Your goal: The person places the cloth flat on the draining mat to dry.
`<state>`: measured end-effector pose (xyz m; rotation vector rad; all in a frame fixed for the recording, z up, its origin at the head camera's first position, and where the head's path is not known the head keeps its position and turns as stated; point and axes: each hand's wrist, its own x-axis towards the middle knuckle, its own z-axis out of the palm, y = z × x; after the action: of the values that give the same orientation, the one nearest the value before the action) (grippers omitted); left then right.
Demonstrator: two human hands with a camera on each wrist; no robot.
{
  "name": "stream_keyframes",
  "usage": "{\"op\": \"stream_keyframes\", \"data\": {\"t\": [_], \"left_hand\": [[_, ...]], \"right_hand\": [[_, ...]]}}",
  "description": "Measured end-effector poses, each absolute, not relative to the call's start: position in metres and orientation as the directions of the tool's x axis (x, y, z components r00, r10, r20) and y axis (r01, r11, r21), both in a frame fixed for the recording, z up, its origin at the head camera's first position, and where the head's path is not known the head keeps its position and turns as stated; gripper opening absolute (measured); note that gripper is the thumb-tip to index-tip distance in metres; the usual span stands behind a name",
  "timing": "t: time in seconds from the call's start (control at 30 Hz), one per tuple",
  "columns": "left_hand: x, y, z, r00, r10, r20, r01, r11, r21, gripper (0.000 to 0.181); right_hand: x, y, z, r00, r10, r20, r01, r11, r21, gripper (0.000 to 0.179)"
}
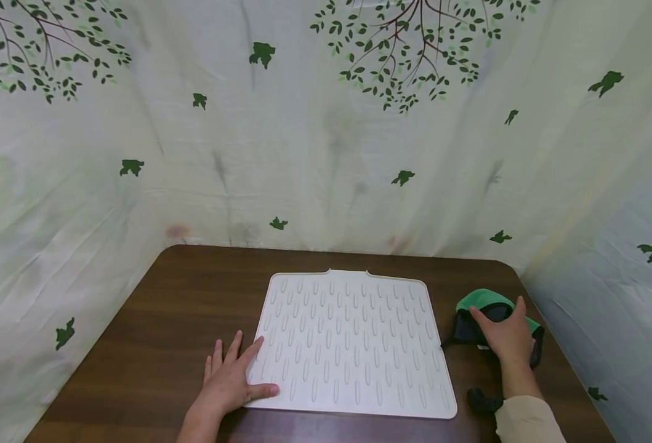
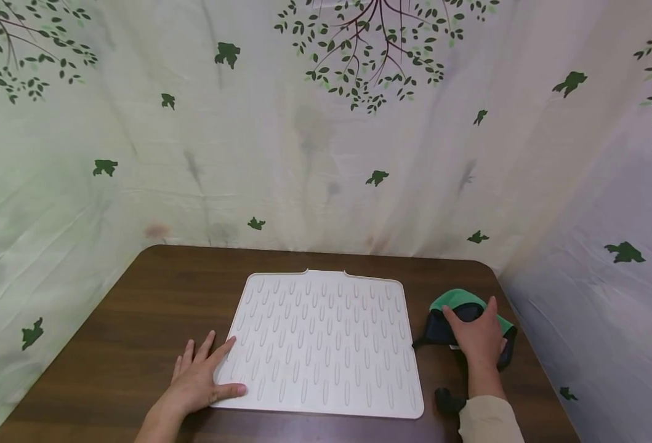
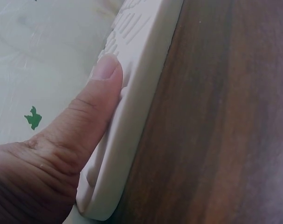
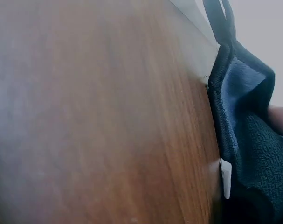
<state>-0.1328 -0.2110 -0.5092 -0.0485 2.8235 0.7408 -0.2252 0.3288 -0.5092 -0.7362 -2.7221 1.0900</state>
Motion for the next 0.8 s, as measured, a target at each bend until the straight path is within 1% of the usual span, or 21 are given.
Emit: {"op": "stream_keyframes", "data": {"t": [0.37,0.8], "left_hand": [[-0.131,-0.211,-0.508,-0.976,0.022,-0.217,-0.091,0.863,0.497,0.119],[-0.131,-0.212,-0.511,-0.974,0.016,-0.225,-0.100,0.864,0.493,0.120]], "right_hand": [[-0.220,0.329,-0.506,-0.889,0.453,-0.070,0.384,0.653,-0.653,0.112],[-0.203,0.330,-0.504,-0.873,0.485,-0.058,0.383,0.607,-0.696,0.104]]}}
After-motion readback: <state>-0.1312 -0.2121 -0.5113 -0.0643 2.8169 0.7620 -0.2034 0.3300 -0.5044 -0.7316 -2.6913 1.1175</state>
